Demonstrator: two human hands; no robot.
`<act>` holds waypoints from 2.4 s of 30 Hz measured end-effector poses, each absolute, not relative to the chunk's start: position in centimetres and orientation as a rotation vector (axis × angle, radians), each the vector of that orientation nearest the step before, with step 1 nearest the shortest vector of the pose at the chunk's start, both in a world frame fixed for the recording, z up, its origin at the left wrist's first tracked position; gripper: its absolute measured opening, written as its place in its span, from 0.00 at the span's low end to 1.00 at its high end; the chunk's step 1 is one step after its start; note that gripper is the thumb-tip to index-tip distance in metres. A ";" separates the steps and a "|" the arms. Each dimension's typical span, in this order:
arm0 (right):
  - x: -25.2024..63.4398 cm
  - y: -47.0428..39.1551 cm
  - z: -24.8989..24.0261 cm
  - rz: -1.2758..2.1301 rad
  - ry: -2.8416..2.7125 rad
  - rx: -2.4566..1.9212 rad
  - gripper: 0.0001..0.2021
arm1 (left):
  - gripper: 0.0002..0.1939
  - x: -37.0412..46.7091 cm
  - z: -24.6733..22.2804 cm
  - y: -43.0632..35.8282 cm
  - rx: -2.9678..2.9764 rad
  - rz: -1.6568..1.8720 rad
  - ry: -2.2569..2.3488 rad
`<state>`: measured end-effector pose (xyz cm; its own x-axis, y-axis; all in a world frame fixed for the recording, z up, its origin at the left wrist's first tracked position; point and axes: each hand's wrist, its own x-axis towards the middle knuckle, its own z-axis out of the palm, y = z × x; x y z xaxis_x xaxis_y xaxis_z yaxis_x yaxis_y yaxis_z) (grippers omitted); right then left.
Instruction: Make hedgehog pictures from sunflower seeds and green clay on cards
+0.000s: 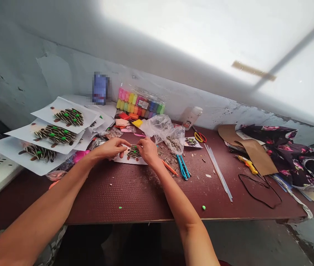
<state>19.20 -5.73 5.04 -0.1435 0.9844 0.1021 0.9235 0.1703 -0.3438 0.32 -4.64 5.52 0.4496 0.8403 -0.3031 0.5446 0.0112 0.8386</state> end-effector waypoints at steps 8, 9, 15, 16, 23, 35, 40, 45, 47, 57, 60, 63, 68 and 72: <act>18.6 -5.2 5.4 0.269 -2.235 -1.901 0.06 | 0.25 0.1 5.6 -4.5 1.638 0.364 1.226; 18.6 -5.2 5.4 0.269 -2.243 -1.901 0.06 | 0.25 0.1 5.5 -4.5 1.641 0.365 1.226; 18.6 -5.4 5.4 0.280 -2.249 -1.860 0.08 | 0.25 0.0 5.3 -4.4 1.654 0.369 1.225; 18.6 -5.4 5.4 0.279 -2.253 -1.856 0.09 | 0.25 0.0 5.3 -4.4 1.655 0.367 1.224; 19.1 -6.0 5.0 0.280 -2.224 -1.801 0.12 | 0.24 0.1 5.9 -4.7 1.659 0.341 1.236; 19.8 -6.7 5.1 0.288 -2.165 -1.768 0.08 | 0.23 0.1 6.0 -4.7 1.647 0.332 1.242; 21.6 -6.5 5.5 0.220 -2.056 -1.774 0.09 | 0.22 0.0 5.7 -4.6 1.643 0.362 1.238; 23.0 -6.3 5.4 0.274 -1.953 -1.795 0.09 | 0.20 0.1 5.5 -4.4 1.629 0.408 1.265; 23.0 -6.4 5.3 0.327 -1.963 -1.795 0.09 | 0.19 0.1 5.4 -4.4 1.618 0.387 1.277; 20.5 -7.3 5.3 0.431 -2.189 -1.653 0.05 | 0.19 0.1 4.9 -4.4 1.597 0.361 1.251; 20.0 -7.4 5.1 0.417 -2.219 -1.671 0.06 | 0.19 0.0 4.8 -4.3 1.613 0.365 1.243; 19.7 -7.5 4.9 0.413 -2.221 -1.689 0.05 | 0.20 0.0 4.7 -4.3 1.615 0.361 1.249; 19.5 -7.5 4.9 0.412 -2.222 -1.677 0.05 | 0.19 0.1 4.8 -4.3 1.599 0.377 1.249; 19.4 -7.4 4.7 0.399 -2.226 -1.689 0.05 | 0.18 0.1 5.0 -4.4 1.591 0.371 1.247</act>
